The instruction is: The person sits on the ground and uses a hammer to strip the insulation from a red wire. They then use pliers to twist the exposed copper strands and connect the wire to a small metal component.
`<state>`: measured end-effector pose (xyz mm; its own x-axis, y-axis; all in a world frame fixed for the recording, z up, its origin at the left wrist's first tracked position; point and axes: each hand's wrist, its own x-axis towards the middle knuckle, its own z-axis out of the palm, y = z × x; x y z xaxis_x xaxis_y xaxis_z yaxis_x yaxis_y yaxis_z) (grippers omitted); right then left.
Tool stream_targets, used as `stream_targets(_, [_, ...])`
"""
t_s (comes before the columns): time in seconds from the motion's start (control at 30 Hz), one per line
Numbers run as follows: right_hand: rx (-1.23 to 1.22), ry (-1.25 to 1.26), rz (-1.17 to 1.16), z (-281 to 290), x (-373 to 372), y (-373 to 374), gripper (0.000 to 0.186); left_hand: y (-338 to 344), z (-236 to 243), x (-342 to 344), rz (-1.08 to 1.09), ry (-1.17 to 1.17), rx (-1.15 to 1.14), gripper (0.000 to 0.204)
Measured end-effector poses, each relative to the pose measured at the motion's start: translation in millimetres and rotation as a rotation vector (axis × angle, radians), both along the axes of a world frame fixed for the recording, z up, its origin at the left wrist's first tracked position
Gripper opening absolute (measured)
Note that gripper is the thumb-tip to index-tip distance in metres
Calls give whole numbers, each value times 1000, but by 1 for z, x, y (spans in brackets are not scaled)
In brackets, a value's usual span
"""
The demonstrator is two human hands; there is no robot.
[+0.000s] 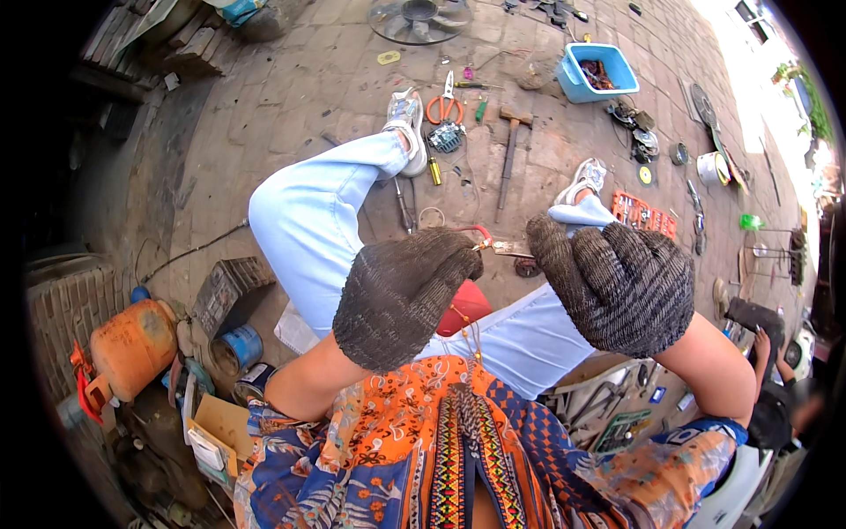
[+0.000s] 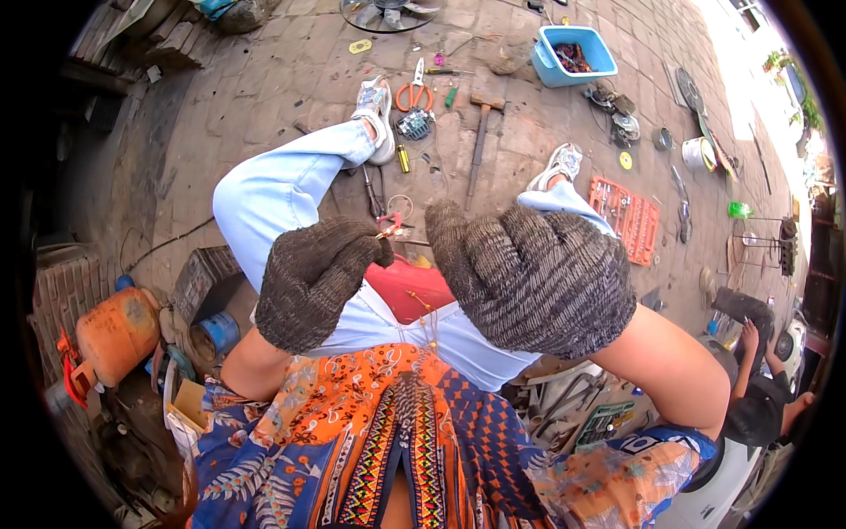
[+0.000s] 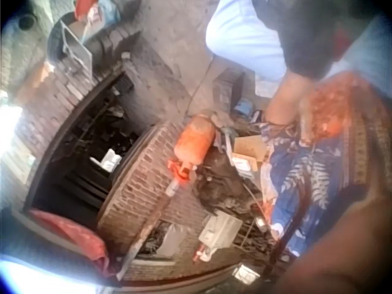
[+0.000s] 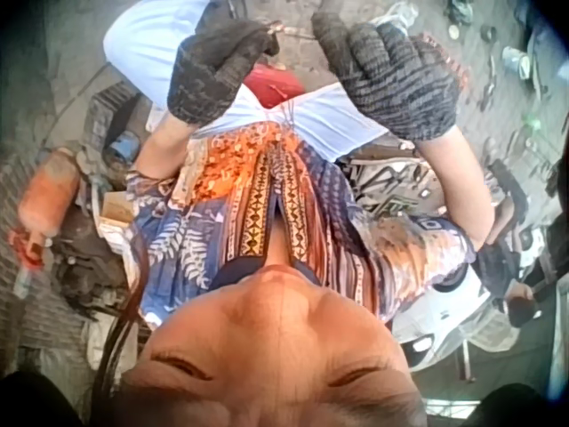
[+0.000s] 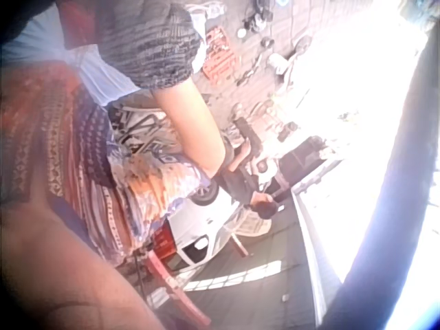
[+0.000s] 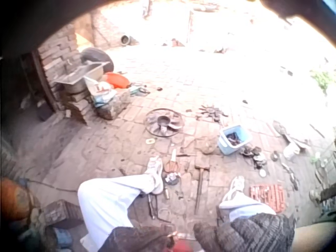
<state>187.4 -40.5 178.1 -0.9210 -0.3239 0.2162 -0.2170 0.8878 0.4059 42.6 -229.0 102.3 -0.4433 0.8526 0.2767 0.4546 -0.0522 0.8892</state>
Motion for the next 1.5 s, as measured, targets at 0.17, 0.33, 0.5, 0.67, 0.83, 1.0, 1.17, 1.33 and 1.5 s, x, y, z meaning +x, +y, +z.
stream_targets(0.17, [-89,-41,-271,-28,-22,56,37,-46,47,-15,65,-584,-297,18])
stream_targets(0.33, [-1175,-42,-574,-19,6,28,36,-27,20,-17,1,-971,-152,20])
stream_targets(0.5, [-1960,-405,-639,-45,1,-1,49,-26,6,-16,67,-1053,-68,22])
stream_targets(0.67, [-2030,-375,-654,-53,-4,-14,43,-30,5,-16,11,-1018,-58,26])
stream_targets(0.83, [-2094,-282,-568,-53,0,-25,36,-32,8,-14,-83,-1043,-149,23])
stream_targets(1.0, [-2096,-345,-488,-34,-13,-35,32,-38,12,-13,-199,-983,-174,21])
stream_targets(1.17, [-1943,-397,-376,-47,-13,-36,24,-37,20,-16,-249,-557,-243,23])
stream_targets(1.33, [-1974,-546,-444,-25,-18,-39,21,-34,18,-14,-203,-14,-78,24])
stream_targets(1.5, [-2182,-641,-586,-14,-20,-44,24,-32,19,-13,-126,342,-107,19])
